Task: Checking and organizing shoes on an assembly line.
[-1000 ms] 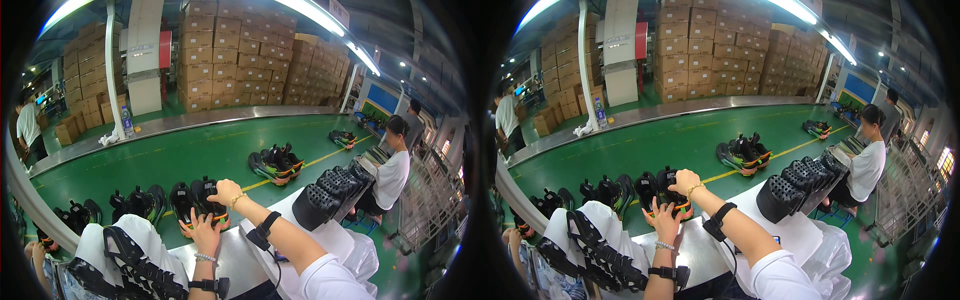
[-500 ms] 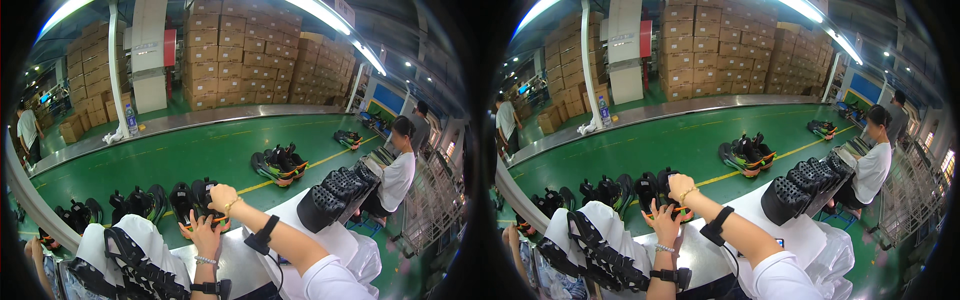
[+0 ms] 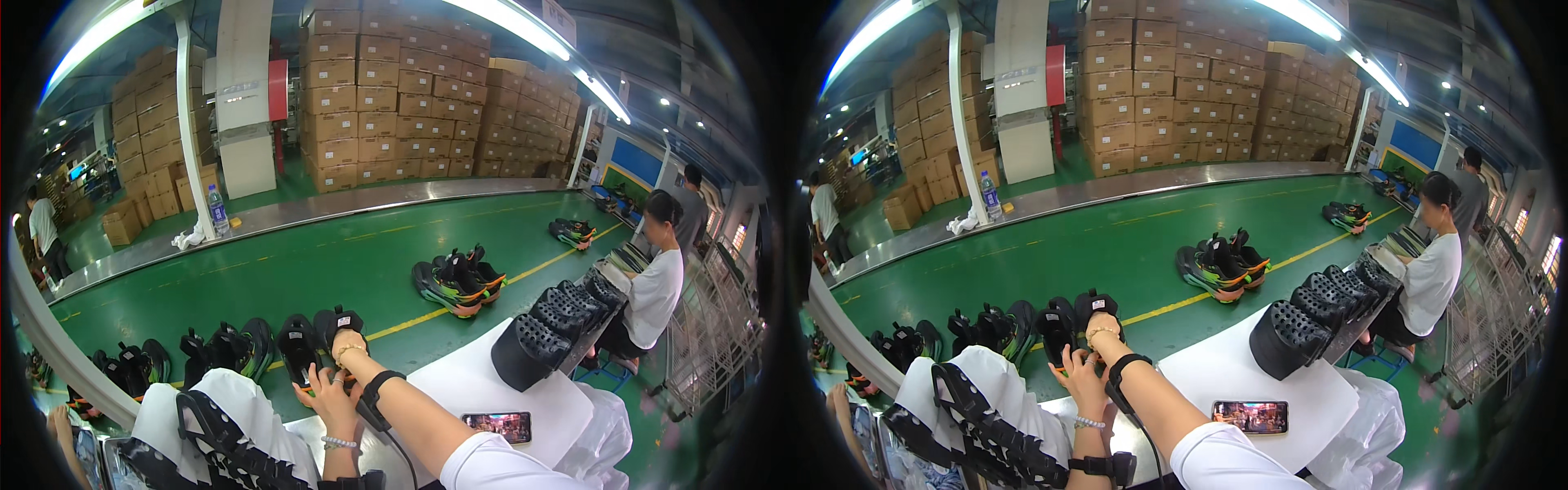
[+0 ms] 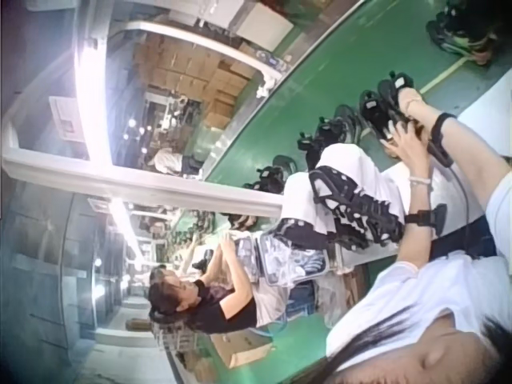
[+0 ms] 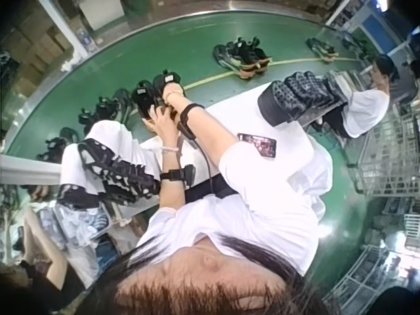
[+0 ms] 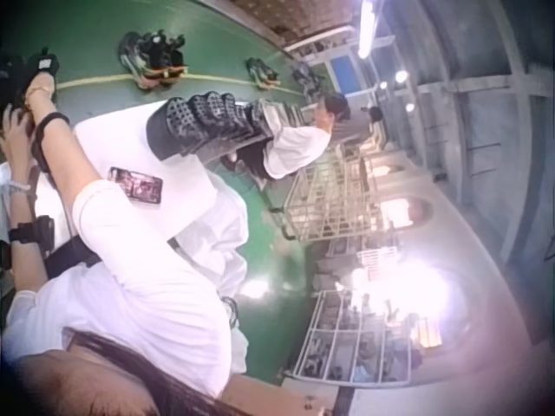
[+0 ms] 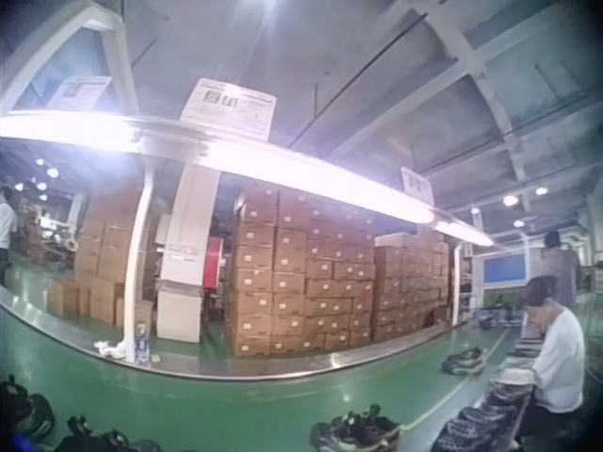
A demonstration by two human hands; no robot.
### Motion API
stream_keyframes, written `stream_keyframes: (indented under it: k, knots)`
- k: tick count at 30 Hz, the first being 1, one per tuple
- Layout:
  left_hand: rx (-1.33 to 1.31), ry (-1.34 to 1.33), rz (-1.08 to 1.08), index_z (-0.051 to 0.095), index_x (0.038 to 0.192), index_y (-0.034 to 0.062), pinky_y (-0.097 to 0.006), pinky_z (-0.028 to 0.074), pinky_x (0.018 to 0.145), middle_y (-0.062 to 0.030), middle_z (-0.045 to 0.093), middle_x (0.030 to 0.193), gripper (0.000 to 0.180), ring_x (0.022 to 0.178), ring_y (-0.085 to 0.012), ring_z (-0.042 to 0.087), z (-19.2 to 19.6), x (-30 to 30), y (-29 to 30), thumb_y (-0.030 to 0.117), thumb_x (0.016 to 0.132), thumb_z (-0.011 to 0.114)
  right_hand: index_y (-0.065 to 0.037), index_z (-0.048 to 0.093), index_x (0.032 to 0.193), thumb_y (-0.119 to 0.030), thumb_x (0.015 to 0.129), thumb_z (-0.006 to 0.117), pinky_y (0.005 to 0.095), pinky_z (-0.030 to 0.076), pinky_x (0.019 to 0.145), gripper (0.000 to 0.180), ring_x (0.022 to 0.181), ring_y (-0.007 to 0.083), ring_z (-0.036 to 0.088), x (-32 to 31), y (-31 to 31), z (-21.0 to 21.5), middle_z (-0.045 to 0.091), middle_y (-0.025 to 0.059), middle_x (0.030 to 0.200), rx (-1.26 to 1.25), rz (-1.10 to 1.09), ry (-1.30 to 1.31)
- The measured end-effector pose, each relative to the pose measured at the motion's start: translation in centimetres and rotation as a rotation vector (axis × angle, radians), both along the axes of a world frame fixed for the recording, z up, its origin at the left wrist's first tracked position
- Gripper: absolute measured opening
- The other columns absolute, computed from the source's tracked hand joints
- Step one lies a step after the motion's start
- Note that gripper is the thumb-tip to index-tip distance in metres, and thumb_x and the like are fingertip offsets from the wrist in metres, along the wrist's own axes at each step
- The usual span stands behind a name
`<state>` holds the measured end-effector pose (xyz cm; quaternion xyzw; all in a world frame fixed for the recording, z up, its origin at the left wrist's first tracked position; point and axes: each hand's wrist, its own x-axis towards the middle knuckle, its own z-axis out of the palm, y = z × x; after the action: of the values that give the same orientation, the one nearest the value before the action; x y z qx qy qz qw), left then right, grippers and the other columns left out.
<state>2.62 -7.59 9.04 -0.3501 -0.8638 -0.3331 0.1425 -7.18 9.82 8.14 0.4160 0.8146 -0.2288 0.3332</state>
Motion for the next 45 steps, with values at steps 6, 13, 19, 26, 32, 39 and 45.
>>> stream_keyframes:
  k: [6,13,19,26,32,39,45]
  knots:
    - [0.178,-0.073,0.055,0.051,0.120,0.0128,-0.058,0.007,0.106,-0.0153,0.026,0.142,0.061,0.133,-0.0326,0.022,1.2,-0.6,-3.9,0.019,0.063,0.074,-0.002,0.066,0.093,-0.024,0.075,0.063,0.0362,0.052,0.077,0.028,0.092,0.0308,0.062,5.8,-6.9,3.0,0.065,0.0198,0.089,0.280,0.194,0.671]
    - [0.683,-0.350,0.181,0.045,0.110,0.0011,-0.037,0.038,0.092,-0.0243,0.028,0.135,0.045,0.120,-0.0394,0.037,-3.3,-1.7,-3.8,-0.003,0.067,0.060,-0.013,0.057,0.112,-0.037,0.071,0.067,0.0516,0.031,0.100,0.049,0.122,0.0455,0.035,14.8,-10.8,2.3,0.045,0.0250,0.125,0.352,0.288,0.767]
    - [0.642,-0.313,0.213,0.044,0.080,0.0002,-0.035,0.043,0.085,-0.0185,0.037,0.124,0.019,0.104,-0.0329,0.050,-3.8,1.2,-6.3,-0.010,0.066,0.052,-0.011,0.056,0.117,-0.026,0.076,0.060,0.0456,0.022,0.107,0.044,0.133,0.0387,0.022,18.1,-14.3,1.4,0.031,0.0304,0.137,0.587,0.515,0.751]
    - [0.690,-0.406,0.224,0.045,0.076,-0.0010,-0.033,0.044,0.077,-0.0185,0.036,0.126,0.016,0.101,-0.0318,0.051,-4.9,3.2,-7.5,-0.011,0.065,0.051,-0.004,0.049,0.124,-0.027,0.075,0.062,0.0433,0.022,0.107,0.055,0.133,0.0386,0.021,20.4,-16.3,-1.6,0.024,0.0319,0.139,0.721,0.536,0.842]
    - [0.652,-0.361,0.208,0.046,0.075,-0.0014,-0.033,0.044,0.077,-0.0191,0.034,0.128,0.016,0.103,-0.0325,0.050,-5.0,3.2,-7.2,-0.012,0.065,0.052,-0.003,0.051,0.119,-0.028,0.074,0.063,0.0456,0.023,0.106,0.053,0.132,0.0388,0.023,20.2,-16.0,-0.5,0.027,0.0314,0.137,0.645,0.440,0.881]
    - [0.809,-0.393,0.027,0.047,0.105,0.0002,-0.032,0.043,0.088,-0.0170,0.031,0.134,0.035,0.109,-0.0278,0.047,-5.7,-1.6,-4.8,-0.009,0.071,0.052,-0.003,0.048,0.120,-0.028,0.075,0.065,0.0456,0.031,0.102,0.054,0.129,0.0418,0.027,18.5,-14.4,3.0,0.032,0.0283,0.135,0.480,0.457,0.851]
    - [0.437,-0.048,0.233,0.039,0.128,0.0102,-0.057,0.020,0.103,-0.0176,0.020,0.144,0.059,0.132,-0.0404,0.018,-0.7,-0.9,-1.7,0.021,0.075,0.064,-0.002,0.056,0.108,-0.031,0.078,0.061,0.0419,0.047,0.080,0.042,0.093,0.0354,0.058,25.0,-13.8,10.7,0.060,0.0222,0.101,0.052,0.779,0.884]
